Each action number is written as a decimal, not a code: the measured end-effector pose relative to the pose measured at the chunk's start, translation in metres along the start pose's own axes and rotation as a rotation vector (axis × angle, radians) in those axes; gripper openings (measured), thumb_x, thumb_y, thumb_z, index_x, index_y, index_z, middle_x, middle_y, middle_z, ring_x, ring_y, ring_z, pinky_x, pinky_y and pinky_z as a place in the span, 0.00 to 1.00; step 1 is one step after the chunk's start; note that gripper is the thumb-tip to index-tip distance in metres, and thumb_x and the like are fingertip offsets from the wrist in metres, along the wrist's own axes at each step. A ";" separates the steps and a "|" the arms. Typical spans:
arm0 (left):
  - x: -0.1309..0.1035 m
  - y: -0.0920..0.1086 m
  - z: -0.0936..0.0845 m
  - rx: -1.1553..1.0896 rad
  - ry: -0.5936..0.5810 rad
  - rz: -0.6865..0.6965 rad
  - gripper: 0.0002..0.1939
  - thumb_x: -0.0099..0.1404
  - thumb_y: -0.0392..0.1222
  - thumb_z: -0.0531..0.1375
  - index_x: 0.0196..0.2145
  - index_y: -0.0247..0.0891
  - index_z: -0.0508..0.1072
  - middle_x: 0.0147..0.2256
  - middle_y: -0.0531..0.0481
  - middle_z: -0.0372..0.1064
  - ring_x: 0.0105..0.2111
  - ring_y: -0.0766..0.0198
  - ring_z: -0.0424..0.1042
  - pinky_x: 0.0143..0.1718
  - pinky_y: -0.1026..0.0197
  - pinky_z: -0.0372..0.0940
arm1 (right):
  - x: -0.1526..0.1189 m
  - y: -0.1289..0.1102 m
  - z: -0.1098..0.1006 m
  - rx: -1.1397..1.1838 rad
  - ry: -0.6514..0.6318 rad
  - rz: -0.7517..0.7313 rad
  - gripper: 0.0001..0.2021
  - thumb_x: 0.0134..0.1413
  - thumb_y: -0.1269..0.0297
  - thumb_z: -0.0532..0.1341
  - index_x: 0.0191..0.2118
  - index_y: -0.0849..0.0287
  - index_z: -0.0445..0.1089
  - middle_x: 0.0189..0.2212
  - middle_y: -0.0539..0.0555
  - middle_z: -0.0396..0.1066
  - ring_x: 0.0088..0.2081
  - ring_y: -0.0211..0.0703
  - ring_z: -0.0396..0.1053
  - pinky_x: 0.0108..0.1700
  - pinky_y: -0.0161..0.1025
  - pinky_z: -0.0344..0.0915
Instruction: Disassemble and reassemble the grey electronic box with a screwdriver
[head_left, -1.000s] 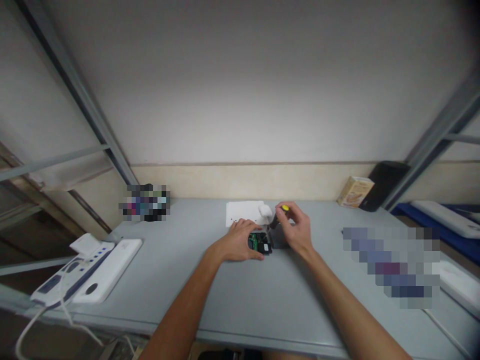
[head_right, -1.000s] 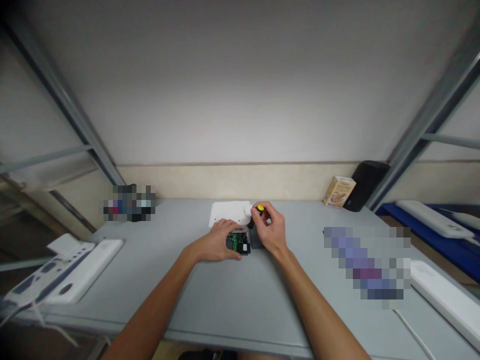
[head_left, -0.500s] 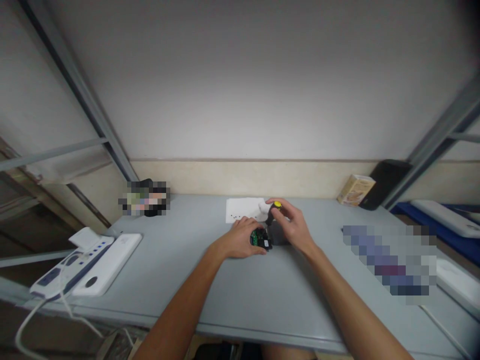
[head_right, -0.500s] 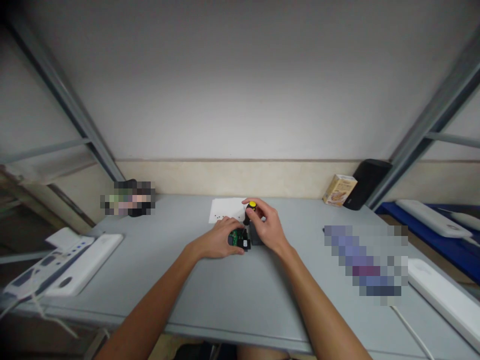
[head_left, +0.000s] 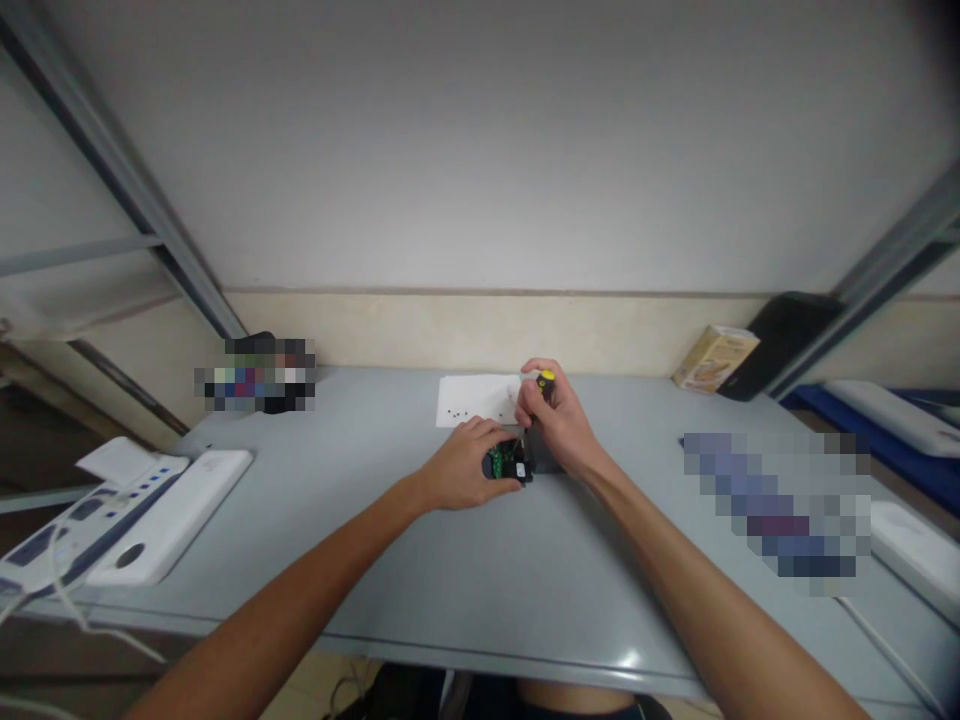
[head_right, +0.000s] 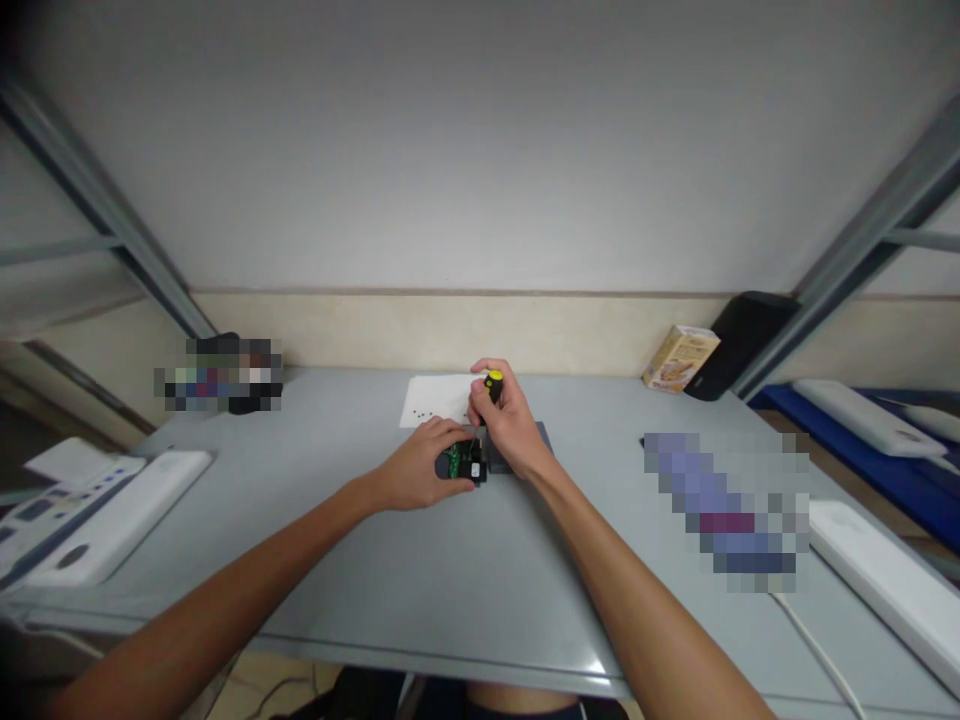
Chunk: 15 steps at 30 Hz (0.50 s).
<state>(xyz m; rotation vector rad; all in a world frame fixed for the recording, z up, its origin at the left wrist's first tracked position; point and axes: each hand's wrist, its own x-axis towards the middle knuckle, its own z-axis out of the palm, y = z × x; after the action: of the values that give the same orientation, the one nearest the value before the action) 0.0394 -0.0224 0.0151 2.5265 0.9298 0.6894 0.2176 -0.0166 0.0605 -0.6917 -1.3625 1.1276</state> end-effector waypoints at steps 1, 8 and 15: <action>0.000 -0.001 0.001 -0.006 0.002 0.001 0.31 0.58 0.55 0.69 0.56 0.44 0.69 0.53 0.43 0.68 0.54 0.49 0.65 0.60 0.46 0.57 | -0.001 0.001 0.002 0.020 0.009 0.004 0.18 0.63 0.46 0.58 0.51 0.50 0.61 0.22 0.42 0.57 0.23 0.37 0.60 0.29 0.35 0.60; -0.005 -0.003 0.002 -0.050 0.027 -0.036 0.30 0.60 0.55 0.68 0.57 0.47 0.68 0.56 0.45 0.68 0.56 0.49 0.65 0.60 0.44 0.57 | -0.004 -0.009 0.005 0.122 -0.044 0.073 0.14 0.62 0.47 0.59 0.40 0.53 0.67 0.37 0.53 0.69 0.36 0.43 0.70 0.40 0.41 0.68; -0.008 -0.006 0.006 -0.064 0.040 -0.012 0.31 0.60 0.54 0.68 0.58 0.47 0.66 0.56 0.45 0.68 0.57 0.49 0.65 0.60 0.44 0.58 | -0.008 -0.009 0.011 0.109 -0.013 0.056 0.15 0.59 0.47 0.62 0.41 0.50 0.63 0.22 0.44 0.59 0.23 0.38 0.58 0.28 0.36 0.59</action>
<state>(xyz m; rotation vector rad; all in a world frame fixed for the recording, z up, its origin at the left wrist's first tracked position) 0.0346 -0.0243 0.0049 2.4583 0.9203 0.7564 0.2103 -0.0299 0.0670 -0.6475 -1.2895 1.2430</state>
